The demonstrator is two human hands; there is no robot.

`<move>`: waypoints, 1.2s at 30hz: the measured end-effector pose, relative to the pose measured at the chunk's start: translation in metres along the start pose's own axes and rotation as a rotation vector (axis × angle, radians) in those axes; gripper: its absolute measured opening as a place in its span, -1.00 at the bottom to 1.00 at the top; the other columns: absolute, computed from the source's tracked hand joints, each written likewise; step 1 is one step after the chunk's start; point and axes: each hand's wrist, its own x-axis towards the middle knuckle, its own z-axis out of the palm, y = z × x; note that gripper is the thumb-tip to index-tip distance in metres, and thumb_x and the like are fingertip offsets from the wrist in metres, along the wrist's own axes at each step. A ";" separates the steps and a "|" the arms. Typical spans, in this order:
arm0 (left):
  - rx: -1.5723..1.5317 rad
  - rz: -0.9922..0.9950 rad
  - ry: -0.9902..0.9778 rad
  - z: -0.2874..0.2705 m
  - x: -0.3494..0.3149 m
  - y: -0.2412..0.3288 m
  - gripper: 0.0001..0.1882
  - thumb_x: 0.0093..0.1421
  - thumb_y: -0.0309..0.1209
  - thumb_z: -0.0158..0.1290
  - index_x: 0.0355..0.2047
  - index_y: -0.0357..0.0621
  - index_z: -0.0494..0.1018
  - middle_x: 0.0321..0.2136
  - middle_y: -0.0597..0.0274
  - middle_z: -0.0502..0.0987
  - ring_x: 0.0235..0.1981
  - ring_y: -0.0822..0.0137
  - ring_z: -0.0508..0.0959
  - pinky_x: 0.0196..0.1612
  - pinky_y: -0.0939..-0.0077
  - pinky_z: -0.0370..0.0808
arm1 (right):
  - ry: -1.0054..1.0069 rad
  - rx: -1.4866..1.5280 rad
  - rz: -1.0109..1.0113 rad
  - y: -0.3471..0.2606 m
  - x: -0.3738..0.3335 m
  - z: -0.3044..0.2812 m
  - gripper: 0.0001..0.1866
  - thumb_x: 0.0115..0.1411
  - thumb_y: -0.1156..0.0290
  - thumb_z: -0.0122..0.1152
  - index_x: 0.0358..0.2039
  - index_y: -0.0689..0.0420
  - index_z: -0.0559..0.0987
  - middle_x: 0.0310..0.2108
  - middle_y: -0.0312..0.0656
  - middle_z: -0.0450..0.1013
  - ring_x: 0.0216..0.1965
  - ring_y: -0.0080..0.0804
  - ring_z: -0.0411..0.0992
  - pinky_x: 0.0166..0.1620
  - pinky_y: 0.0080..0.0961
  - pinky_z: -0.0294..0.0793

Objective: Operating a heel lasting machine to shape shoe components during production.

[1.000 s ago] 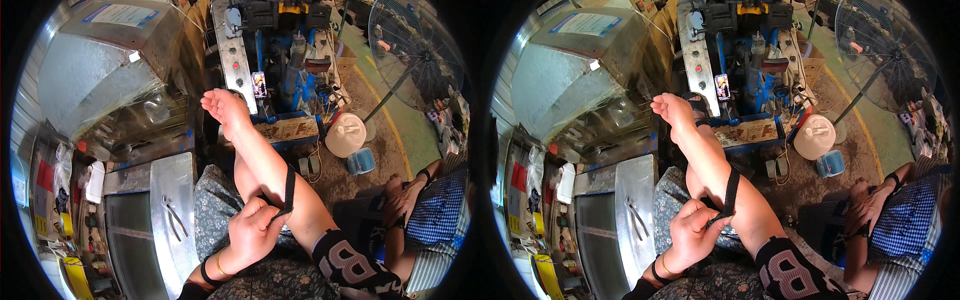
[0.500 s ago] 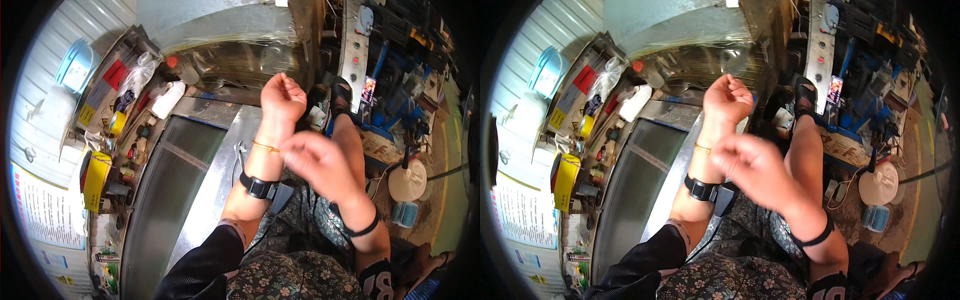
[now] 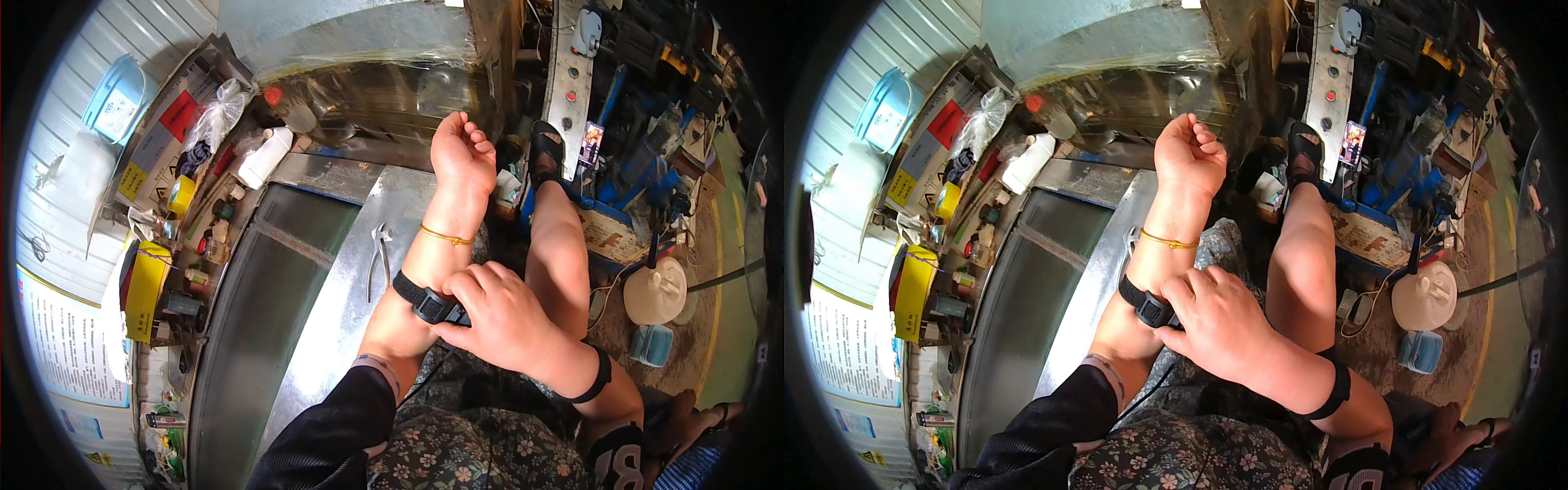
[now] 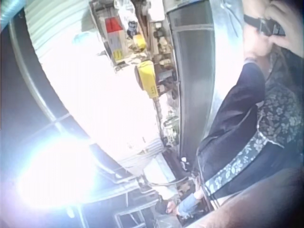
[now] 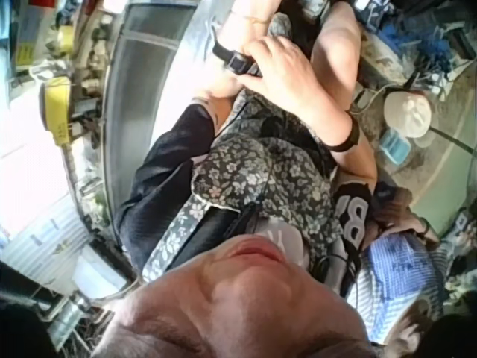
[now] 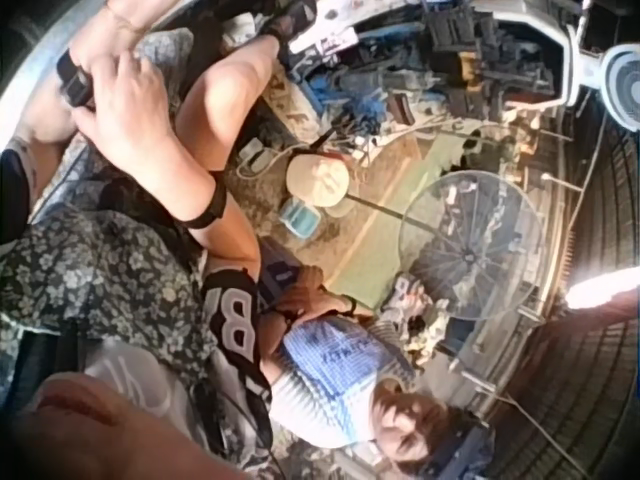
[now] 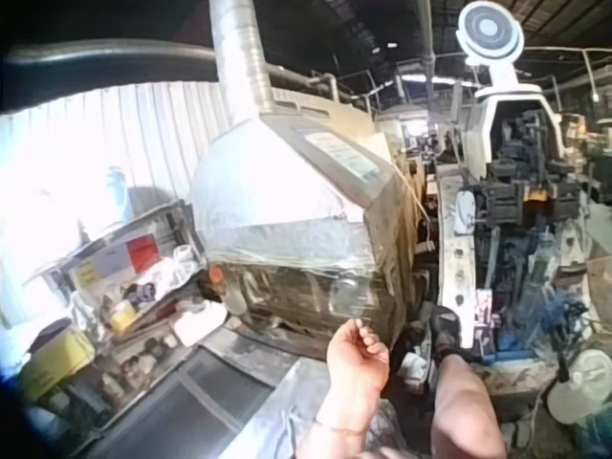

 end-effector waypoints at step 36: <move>-0.041 -0.056 0.006 -0.008 0.004 0.016 -0.80 0.30 -0.40 -0.07 -0.48 -0.06 0.43 -0.61 0.41 0.41 -0.61 0.52 0.37 -0.59 0.66 0.27 | 0.041 0.119 -0.144 -0.025 -0.028 0.013 -0.80 -0.01 0.41 0.29 -0.41 0.10 0.42 -0.49 -0.25 0.32 -0.36 -0.29 0.36 -0.26 -0.38 0.42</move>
